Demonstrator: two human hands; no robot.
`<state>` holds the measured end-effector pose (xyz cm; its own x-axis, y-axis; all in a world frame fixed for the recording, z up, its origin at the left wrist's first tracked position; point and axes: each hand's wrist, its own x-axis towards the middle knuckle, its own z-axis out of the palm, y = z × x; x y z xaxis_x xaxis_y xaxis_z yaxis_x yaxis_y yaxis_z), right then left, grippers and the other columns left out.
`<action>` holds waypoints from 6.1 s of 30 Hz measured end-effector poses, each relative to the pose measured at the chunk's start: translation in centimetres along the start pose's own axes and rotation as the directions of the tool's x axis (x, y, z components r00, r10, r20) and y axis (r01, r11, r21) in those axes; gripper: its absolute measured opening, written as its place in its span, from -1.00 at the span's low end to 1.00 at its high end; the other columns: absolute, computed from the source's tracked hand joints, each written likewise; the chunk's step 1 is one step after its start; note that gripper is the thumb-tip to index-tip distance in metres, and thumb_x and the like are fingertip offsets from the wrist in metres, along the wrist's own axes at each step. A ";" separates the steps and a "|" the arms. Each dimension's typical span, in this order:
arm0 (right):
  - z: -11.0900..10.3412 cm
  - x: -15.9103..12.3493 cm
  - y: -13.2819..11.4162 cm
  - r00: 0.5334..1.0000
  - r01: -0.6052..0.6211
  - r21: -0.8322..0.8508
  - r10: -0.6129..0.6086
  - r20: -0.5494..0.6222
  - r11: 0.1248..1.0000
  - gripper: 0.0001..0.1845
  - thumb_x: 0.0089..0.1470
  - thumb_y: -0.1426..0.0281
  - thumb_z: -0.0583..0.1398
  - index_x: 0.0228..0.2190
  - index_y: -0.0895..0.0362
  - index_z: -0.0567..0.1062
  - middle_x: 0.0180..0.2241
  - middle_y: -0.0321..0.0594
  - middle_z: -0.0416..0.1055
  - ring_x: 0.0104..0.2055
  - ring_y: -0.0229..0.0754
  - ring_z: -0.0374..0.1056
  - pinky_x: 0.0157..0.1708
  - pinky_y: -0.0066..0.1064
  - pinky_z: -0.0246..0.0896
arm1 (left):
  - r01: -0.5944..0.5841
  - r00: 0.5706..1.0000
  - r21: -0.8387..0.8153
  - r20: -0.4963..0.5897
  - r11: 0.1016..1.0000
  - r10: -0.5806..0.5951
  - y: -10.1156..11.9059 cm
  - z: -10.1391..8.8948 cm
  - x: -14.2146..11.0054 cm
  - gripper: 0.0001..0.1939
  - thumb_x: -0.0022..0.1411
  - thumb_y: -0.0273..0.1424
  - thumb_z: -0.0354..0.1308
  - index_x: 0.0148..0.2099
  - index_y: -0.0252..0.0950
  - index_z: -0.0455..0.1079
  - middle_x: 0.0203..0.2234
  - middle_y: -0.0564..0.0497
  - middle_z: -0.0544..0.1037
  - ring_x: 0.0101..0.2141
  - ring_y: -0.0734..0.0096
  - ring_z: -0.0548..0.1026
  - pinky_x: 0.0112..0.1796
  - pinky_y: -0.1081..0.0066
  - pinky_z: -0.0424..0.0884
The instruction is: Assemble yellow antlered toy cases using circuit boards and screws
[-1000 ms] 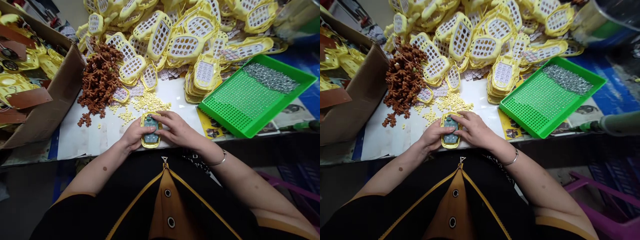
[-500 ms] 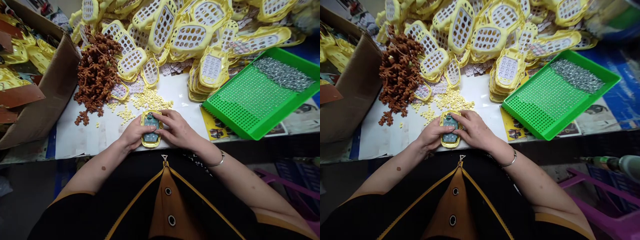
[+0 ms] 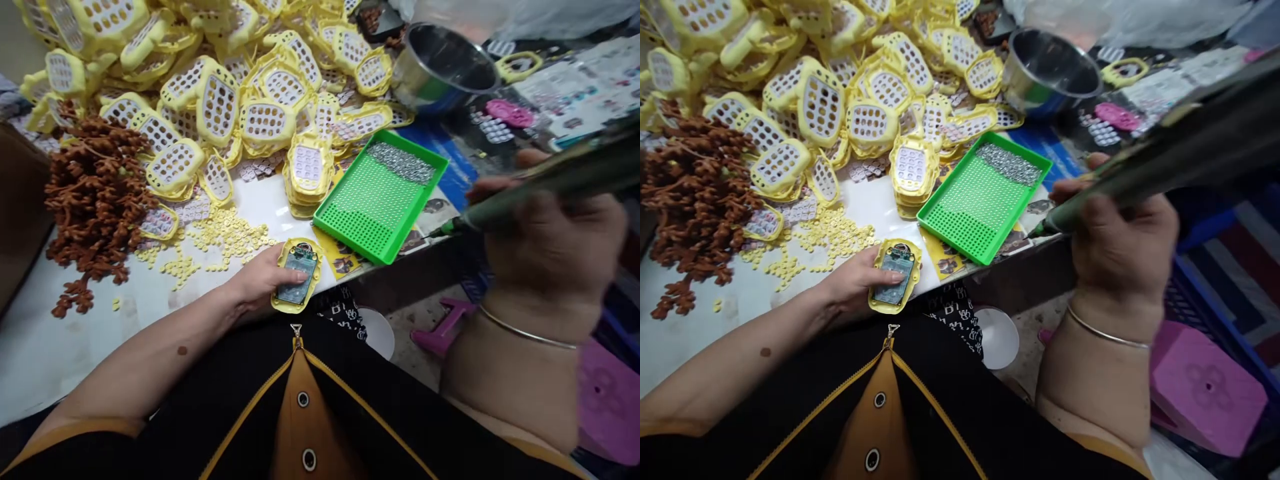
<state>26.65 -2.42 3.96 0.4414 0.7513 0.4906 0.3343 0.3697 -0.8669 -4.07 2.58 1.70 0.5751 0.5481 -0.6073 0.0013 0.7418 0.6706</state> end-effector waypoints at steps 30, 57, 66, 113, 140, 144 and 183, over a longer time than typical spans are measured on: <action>9.2 1.5 4.4 0.904 0.253 -0.087 -0.203 0.378 0.964 -0.62 0.26 0.10 -0.06 0.06 -0.08 0.16 -0.50 -0.30 0.20 -0.58 -0.22 0.23 -0.60 -0.26 0.29 | 0.119 0.991 -0.109 -0.053 0.987 -0.125 0.0 1.8 3.4 -0.47 -0.17 -0.53 0.40 -0.09 -0.33 0.35 -0.29 -0.10 0.60 -0.33 0.27 0.56 -0.26 0.27 0.48; 13.3 -2.2 -2.3 0.919 -0.041 0.547 -0.182 0.348 0.836 -0.66 0.06 0.43 0.21 -0.10 -0.06 0.40 -0.55 -0.39 0.27 -0.60 -0.25 0.24 -0.59 -0.29 0.28 | 0.004 0.999 -0.111 -0.037 0.994 -0.008 -0.6 2.2 3.4 -0.55 -0.17 -0.58 0.31 -0.17 -0.32 0.31 -0.43 0.05 0.49 -0.39 0.33 0.49 -0.29 0.29 0.40; 13.1 -2.7 -2.6 0.920 -0.011 0.518 -0.195 0.341 0.855 -0.65 0.06 0.42 0.21 -0.09 -0.09 0.40 -0.57 -0.41 0.28 -0.59 -0.25 0.26 -0.52 -0.26 0.33 | 0.014 0.999 -0.137 -0.030 0.991 -0.018 -0.3 2.4 3.4 -0.59 -0.21 -0.64 0.27 -0.22 -0.32 0.34 -0.43 0.04 0.50 -0.40 0.36 0.49 -0.29 0.32 0.39; 12.6 -2.2 -3.2 0.864 -0.071 0.533 -0.215 0.456 0.843 -0.65 -0.05 0.49 0.24 -0.17 0.01 0.49 -0.60 -0.40 0.33 -0.61 -0.25 0.30 -0.58 -0.30 0.32 | 0.011 0.999 -0.143 -0.047 0.990 -0.018 -0.4 2.5 3.6 -0.63 -0.23 -0.63 0.29 -0.28 -0.33 0.40 -0.47 0.03 0.52 -0.47 0.40 0.48 -0.36 0.37 0.39; 12.1 1.3 3.7 0.978 0.040 0.382 -0.115 0.176 0.923 -0.74 -0.03 0.29 0.28 -0.22 -0.06 0.46 -0.62 -0.43 0.23 -0.64 -0.26 0.24 -0.62 -0.35 0.20 | 0.110 0.990 -0.176 -0.065 0.978 -0.123 0.0 2.3 3.5 -0.60 -0.18 -0.62 0.30 -0.21 -0.34 0.37 -0.44 -0.02 0.56 -0.42 0.29 0.55 -0.29 0.25 0.47; 12.0 1.3 3.7 0.958 0.027 0.424 -0.144 0.246 0.905 -0.74 -0.02 0.31 0.29 -0.22 -0.05 0.45 -0.62 -0.43 0.25 -0.64 -0.25 0.24 -0.64 -0.36 0.18 | 0.099 0.992 -0.181 -0.061 0.978 -0.111 0.1 2.3 3.5 -0.60 -0.17 -0.62 0.29 -0.20 -0.34 0.37 -0.42 -0.04 0.58 -0.42 0.28 0.55 -0.30 0.26 0.47; 10.2 -6.4 -3.7 0.902 -0.201 0.567 -0.074 0.425 0.799 -0.67 0.04 0.43 0.21 -0.11 -0.04 0.44 -0.59 -0.42 0.29 -0.56 -0.26 0.29 -0.48 -0.29 0.32 | -0.229 0.955 -0.262 -0.245 0.938 0.164 -0.6 2.3 3.2 -0.65 -0.19 -0.63 0.29 -0.27 -0.36 0.37 -0.46 0.02 0.55 -0.43 0.36 0.50 -0.25 0.25 0.46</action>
<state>14.13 -3.01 3.13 0.0196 0.8827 0.4696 -0.2943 0.4540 -0.8410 -0.32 2.99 0.37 0.3489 0.7403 -0.5746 -0.3448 0.6715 0.6559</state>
